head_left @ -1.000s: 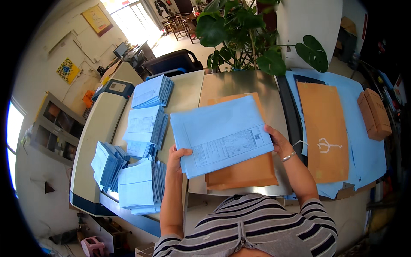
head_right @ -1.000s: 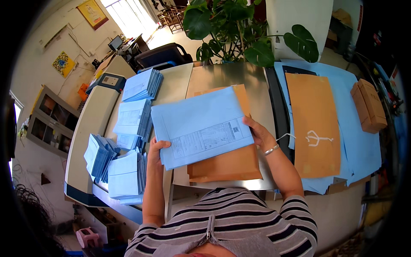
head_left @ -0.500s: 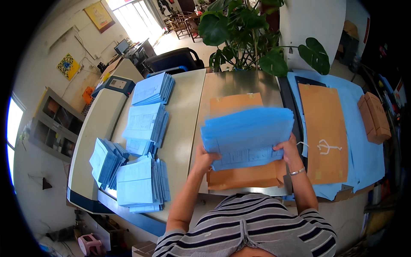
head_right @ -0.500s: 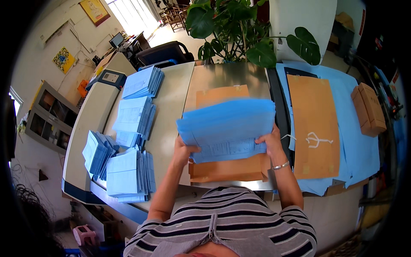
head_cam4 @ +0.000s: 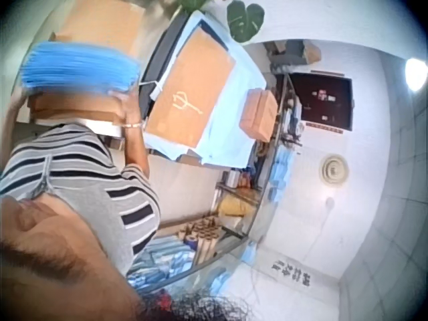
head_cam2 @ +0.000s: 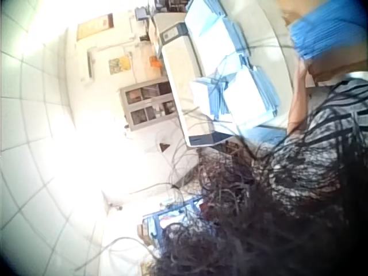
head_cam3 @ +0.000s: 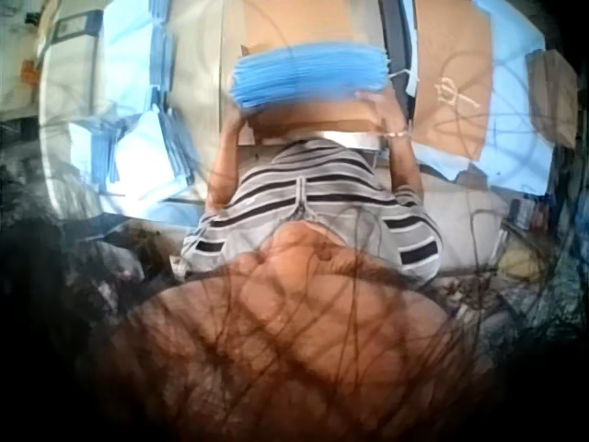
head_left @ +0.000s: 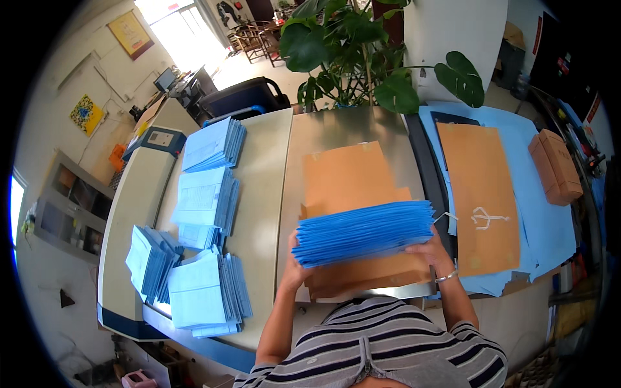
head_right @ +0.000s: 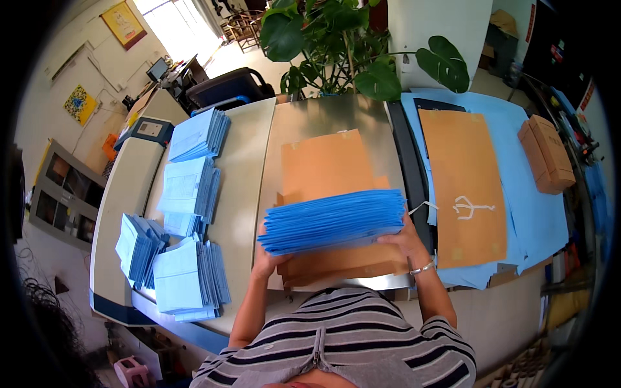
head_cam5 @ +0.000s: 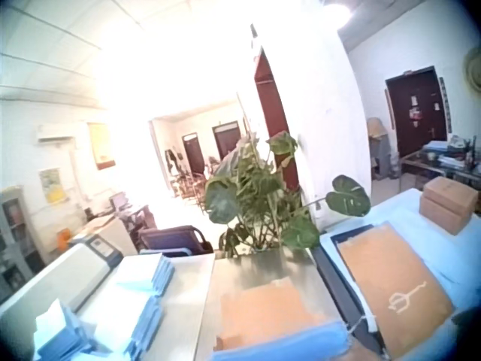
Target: The person folds a paper file folder, places a stack of blue documents inside, and ties the folder shut with a string.
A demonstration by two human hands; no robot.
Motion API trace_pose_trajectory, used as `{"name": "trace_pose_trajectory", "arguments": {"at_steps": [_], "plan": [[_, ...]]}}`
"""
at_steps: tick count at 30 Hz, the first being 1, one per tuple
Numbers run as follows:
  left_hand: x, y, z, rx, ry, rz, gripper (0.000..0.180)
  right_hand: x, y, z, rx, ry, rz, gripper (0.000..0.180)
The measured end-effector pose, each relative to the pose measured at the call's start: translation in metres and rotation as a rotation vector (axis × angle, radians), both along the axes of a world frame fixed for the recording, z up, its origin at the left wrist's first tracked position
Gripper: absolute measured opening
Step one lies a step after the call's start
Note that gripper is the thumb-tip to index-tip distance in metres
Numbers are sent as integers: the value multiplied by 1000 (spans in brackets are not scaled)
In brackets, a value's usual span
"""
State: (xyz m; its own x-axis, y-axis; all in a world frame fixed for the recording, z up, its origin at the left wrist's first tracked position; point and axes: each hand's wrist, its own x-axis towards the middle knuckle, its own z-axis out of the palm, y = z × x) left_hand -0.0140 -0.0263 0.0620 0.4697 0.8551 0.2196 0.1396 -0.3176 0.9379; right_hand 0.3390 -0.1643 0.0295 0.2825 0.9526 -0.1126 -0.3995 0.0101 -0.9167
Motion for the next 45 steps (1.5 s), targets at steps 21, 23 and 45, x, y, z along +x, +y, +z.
{"name": "trace_pose_trajectory", "arguments": {"at_steps": [21, 23, 45], "plan": [[16, -18, 48, -57, -406, 7, 122, -6, 5, 44, 152, -54, 95, 128], [16, -18, 53, -86, -386, 67, 98, -4, 1, 33, 102, -41, 96, 126], [88, -41, 146, 743, 871, -319, 135, -2, 1, 33, 111, -112, 84, 91]]}}
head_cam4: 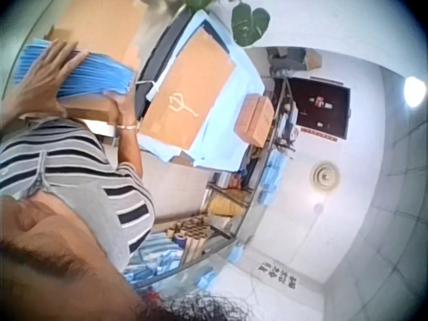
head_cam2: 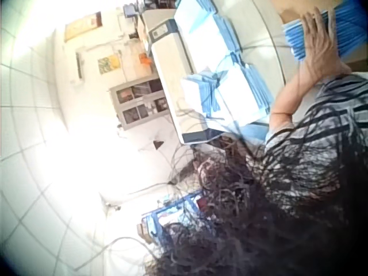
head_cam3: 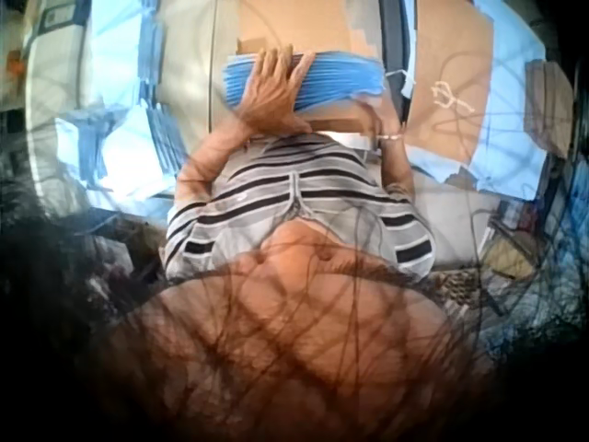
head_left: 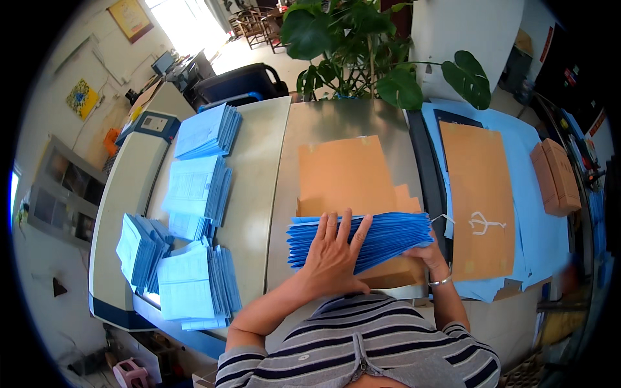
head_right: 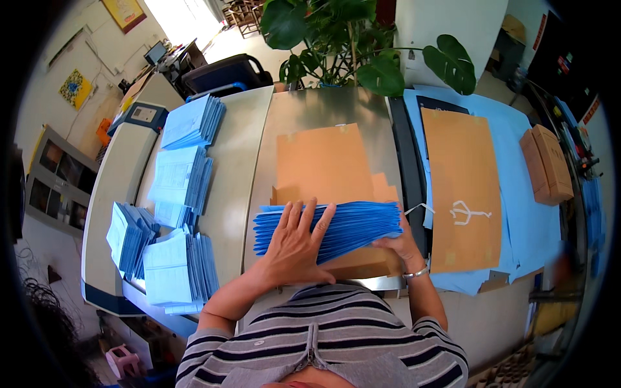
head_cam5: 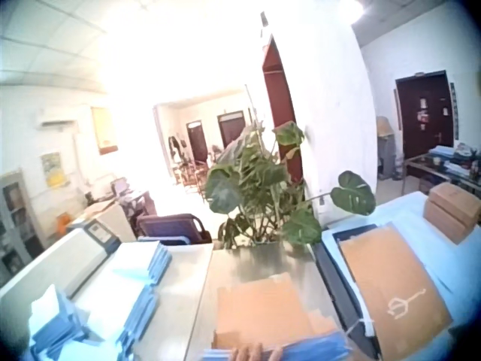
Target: The person folds a paper file folder, places a stack of blue documents inside, and ties the folder shut with a string.
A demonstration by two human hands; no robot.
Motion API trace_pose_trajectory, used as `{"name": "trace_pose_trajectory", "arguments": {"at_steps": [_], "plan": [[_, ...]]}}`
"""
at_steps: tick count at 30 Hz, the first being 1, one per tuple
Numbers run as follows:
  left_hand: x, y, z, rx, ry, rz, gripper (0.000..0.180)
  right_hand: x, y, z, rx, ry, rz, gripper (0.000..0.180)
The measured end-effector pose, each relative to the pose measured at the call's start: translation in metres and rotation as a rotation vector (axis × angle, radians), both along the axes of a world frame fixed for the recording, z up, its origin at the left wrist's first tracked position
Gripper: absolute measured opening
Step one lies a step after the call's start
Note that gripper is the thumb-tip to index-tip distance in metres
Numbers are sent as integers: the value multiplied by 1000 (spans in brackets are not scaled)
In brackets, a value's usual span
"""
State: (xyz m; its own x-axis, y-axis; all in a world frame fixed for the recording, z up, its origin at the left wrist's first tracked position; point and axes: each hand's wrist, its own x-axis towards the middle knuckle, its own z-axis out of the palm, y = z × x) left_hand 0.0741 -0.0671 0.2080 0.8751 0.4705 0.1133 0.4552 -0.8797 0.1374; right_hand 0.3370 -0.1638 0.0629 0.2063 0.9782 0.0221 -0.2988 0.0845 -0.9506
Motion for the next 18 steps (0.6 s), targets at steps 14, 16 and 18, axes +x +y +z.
{"name": "trace_pose_trajectory", "arguments": {"at_steps": [14, 16, 18], "plan": [[8, 25, -15, -35, 88, 38, 78, 0, 9, -8, 128, -59, 26, 85], [6, 20, -13, 39, -45, 35, 81, 1, 11, -7, 138, -108, 26, 88], [4, 13, -16, 38, -30, 52, 83, 1, 10, -7, 141, -137, 35, 90]]}}
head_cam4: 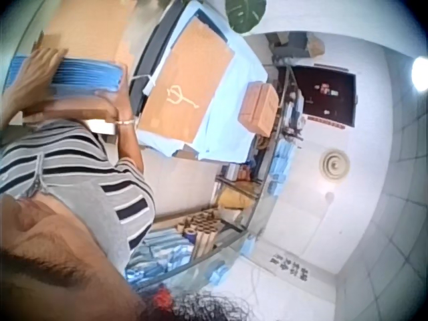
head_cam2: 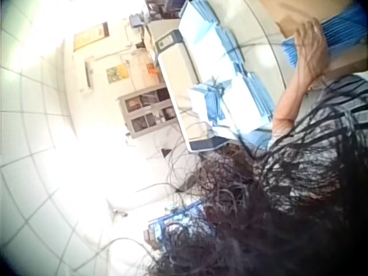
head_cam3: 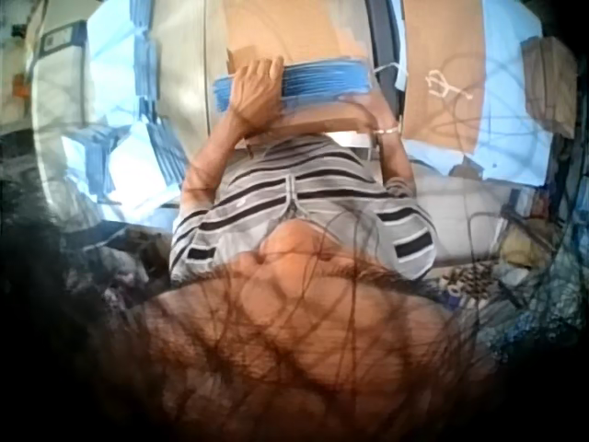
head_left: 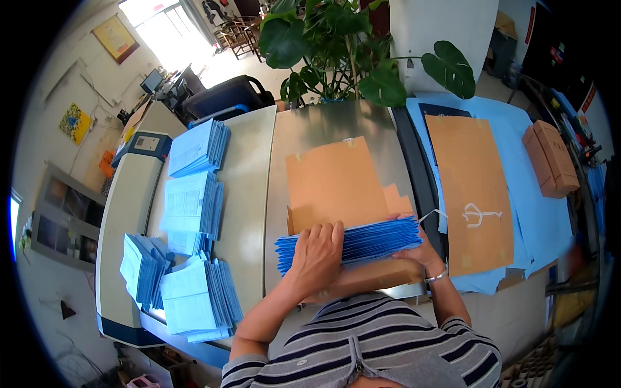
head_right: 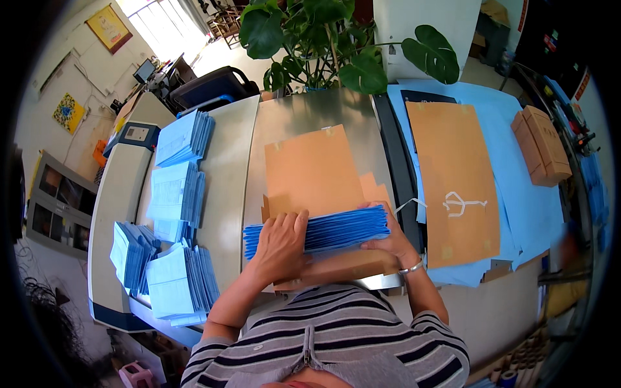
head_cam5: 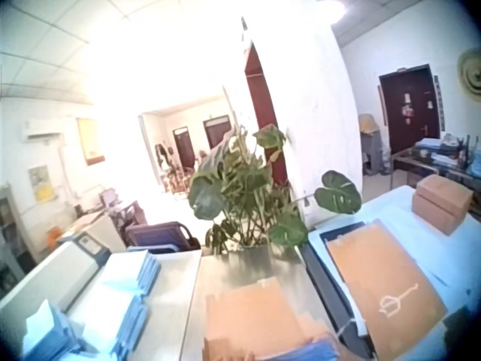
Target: The person folds a paper file folder, places a stack of blue documents inside, and ties the folder shut with a string.
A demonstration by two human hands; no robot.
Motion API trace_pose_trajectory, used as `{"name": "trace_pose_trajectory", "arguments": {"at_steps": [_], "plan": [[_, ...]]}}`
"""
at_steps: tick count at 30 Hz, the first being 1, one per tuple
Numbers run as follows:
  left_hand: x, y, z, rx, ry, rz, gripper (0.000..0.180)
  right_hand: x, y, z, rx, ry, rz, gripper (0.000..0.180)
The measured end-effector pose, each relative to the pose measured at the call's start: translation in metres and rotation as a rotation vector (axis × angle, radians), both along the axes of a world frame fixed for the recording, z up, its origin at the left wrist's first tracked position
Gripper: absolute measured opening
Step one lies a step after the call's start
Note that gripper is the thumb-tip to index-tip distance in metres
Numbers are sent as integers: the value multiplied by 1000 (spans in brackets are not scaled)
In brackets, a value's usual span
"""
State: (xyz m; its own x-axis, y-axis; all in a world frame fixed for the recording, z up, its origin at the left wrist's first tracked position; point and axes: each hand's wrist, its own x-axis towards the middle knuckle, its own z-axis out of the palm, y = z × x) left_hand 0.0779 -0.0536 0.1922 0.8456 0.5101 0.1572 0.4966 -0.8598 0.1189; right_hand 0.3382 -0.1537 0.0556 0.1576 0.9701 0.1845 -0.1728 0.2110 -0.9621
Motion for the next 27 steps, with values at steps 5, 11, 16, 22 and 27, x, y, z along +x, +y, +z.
{"name": "trace_pose_trajectory", "arguments": {"at_steps": [5, 11, 16, 22, 27], "plan": [[-12, -2, 9, -100, 86, 10, 87, 4, -14, -4, -122, -355, -17, 88], [-70, 58, 12, -775, -18, 98, 97, -4, -12, -26, 4, -605, -223, 67], [-111, 86, -54, -1463, -683, -78, 101, -7, -6, -47, 9, -704, -310, 48], [-147, 40, -109, -1462, -859, -132, 156, -9, -7, -49, -26, -753, -336, 32], [-136, 6, -88, -1066, -528, -27, 161, -2, -12, -67, -313, -351, -297, 32]]}}
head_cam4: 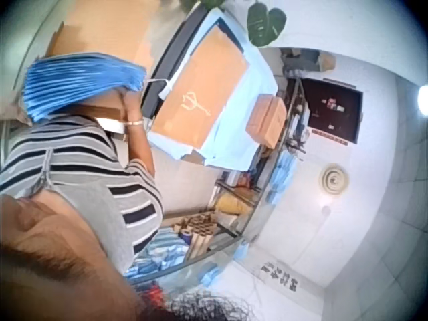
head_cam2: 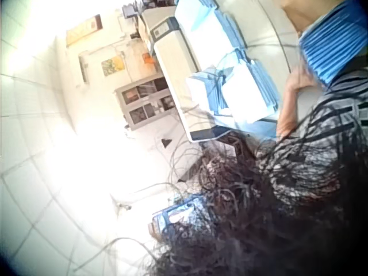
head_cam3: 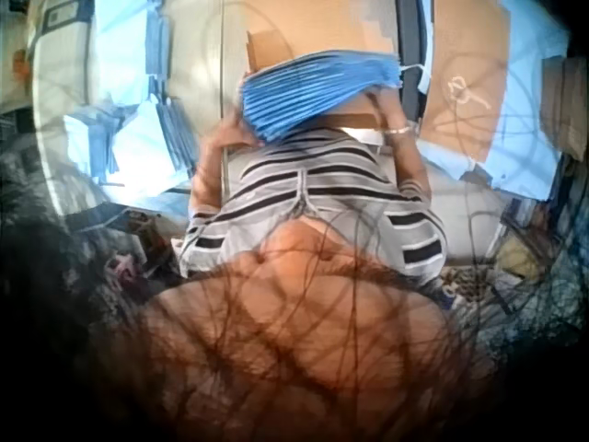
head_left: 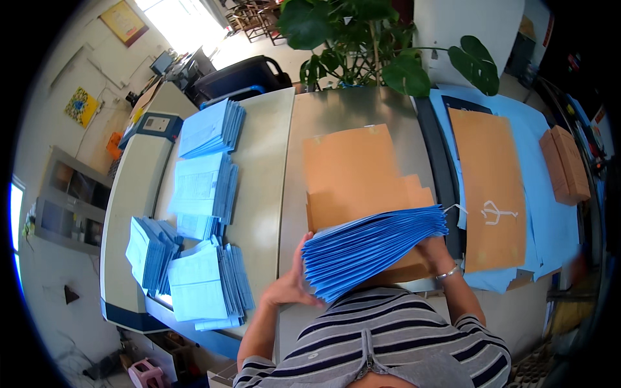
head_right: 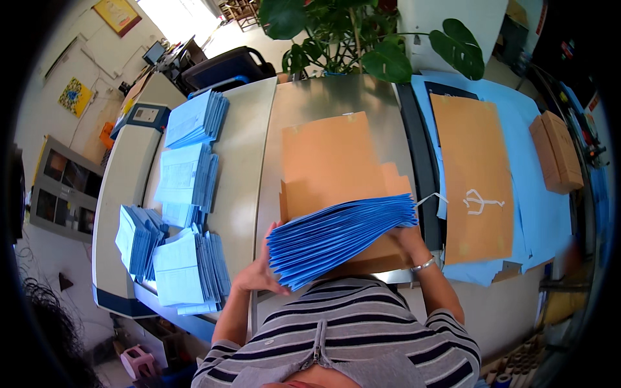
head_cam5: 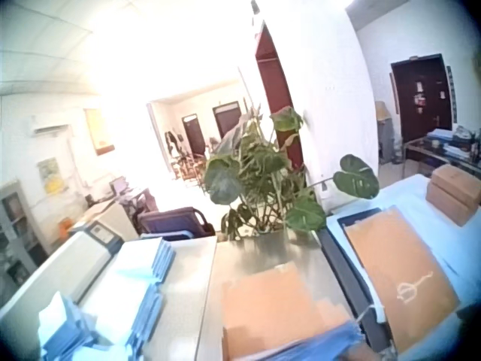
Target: The person folds a paper file folder, places a stack of blue documents inside, and ties the folder shut with a string.
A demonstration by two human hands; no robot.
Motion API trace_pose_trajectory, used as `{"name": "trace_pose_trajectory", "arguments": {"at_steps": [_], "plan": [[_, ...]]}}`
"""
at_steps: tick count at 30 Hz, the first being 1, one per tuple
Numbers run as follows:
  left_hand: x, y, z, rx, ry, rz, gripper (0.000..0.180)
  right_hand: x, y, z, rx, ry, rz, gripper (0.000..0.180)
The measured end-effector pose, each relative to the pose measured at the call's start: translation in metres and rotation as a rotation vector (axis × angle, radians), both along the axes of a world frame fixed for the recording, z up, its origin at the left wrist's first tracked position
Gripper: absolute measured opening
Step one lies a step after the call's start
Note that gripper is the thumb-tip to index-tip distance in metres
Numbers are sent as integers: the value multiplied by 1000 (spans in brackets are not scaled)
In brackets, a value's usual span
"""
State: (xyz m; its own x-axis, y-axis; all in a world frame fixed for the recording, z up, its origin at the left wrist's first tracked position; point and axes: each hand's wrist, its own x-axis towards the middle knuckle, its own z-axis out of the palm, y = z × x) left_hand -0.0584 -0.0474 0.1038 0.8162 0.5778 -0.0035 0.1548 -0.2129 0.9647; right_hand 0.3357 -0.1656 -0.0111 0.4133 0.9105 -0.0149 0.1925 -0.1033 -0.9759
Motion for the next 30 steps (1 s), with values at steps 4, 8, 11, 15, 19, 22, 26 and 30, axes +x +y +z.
{"name": "trace_pose_trajectory", "arguments": {"at_steps": [4, 8, 11, 15, 19, 22, 26, 30], "plan": [[10, -11, -32, 352, 36, 126, 142, -6, 5, 17, -31, 3, 20, 38], [20, -10, -51, 345, -40, 296, 101, -3, 2, 26, -61, -51, 56, 41], [27, -6, -64, 252, -78, 392, 56, -4, -2, 31, -26, 1, 88, 42], [30, -5, -65, 102, -6, 483, 43, -5, -1, 37, 48, 120, 129, 44], [26, 3, -37, 164, 127, 355, 50, -2, -1, 45, 171, 321, 180, 45], [48, 1, 1, -75, -109, 394, 57, 3, 8, 60, 174, 480, 179, 47], [76, 19, 0, -236, -222, 599, 57, 6, 21, 80, -28, 499, 91, 48], [78, 31, -41, -284, -112, 623, 49, 4, 23, 70, -190, 437, 83, 46]]}}
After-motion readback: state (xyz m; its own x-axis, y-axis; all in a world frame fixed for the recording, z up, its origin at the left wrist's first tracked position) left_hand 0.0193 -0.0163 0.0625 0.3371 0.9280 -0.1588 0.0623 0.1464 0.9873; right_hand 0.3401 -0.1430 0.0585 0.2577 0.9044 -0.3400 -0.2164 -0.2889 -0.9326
